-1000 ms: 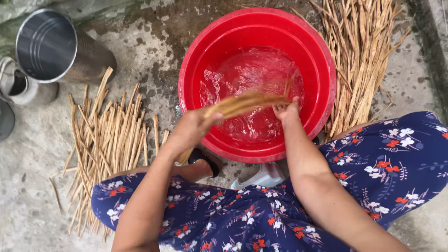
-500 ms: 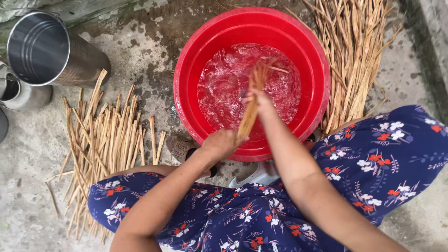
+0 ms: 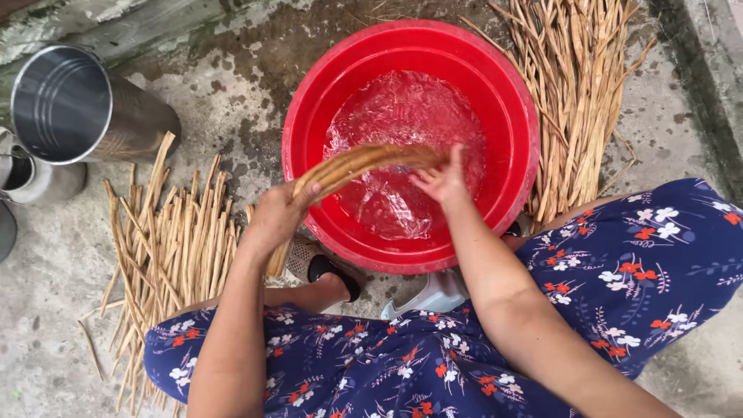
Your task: The person sits on the ground and repeatedly washes bundles of thin wooden sticks in a red basin of water. They scrub the sticks by hand, rinse them, and place them aside on the floor.
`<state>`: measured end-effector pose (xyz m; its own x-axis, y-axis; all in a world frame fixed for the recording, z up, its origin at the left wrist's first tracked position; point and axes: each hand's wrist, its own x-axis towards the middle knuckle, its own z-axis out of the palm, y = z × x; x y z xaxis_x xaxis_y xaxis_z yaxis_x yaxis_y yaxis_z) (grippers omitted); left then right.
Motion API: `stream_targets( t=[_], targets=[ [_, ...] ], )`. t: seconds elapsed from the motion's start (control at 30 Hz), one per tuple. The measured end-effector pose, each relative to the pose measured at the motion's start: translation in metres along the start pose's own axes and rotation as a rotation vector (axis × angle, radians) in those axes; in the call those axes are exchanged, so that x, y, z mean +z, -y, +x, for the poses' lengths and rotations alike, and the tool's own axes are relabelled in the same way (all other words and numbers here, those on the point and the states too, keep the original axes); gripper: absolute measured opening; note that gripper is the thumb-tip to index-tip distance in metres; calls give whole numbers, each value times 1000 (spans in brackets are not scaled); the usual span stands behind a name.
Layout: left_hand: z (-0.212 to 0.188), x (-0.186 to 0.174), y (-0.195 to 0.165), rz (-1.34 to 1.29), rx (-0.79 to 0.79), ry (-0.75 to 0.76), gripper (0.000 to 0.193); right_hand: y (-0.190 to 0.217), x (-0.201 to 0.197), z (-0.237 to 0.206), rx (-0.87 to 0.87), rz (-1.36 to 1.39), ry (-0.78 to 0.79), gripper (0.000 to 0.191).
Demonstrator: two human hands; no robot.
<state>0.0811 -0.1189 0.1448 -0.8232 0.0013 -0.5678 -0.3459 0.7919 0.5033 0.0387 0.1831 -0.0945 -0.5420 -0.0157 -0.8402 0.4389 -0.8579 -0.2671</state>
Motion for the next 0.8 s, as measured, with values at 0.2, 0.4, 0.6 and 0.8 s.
stream_targets(
  t=[0.2, 0.4, 0.6, 0.8],
  targets=[
    [61, 104, 3, 166, 1, 75, 44, -69, 74, -42, 173, -319, 631, 82],
    [16, 146, -18, 421, 314, 231, 57, -50, 30, 16, 127, -163, 217, 29],
    [-14, 94, -36, 452, 478, 202, 55, 11, -22, 34, -86, 33, -5, 30],
    [30, 94, -18, 215, 527, -116, 54, 12, 52, -28, -88, 41, 347, 63]
  ],
)
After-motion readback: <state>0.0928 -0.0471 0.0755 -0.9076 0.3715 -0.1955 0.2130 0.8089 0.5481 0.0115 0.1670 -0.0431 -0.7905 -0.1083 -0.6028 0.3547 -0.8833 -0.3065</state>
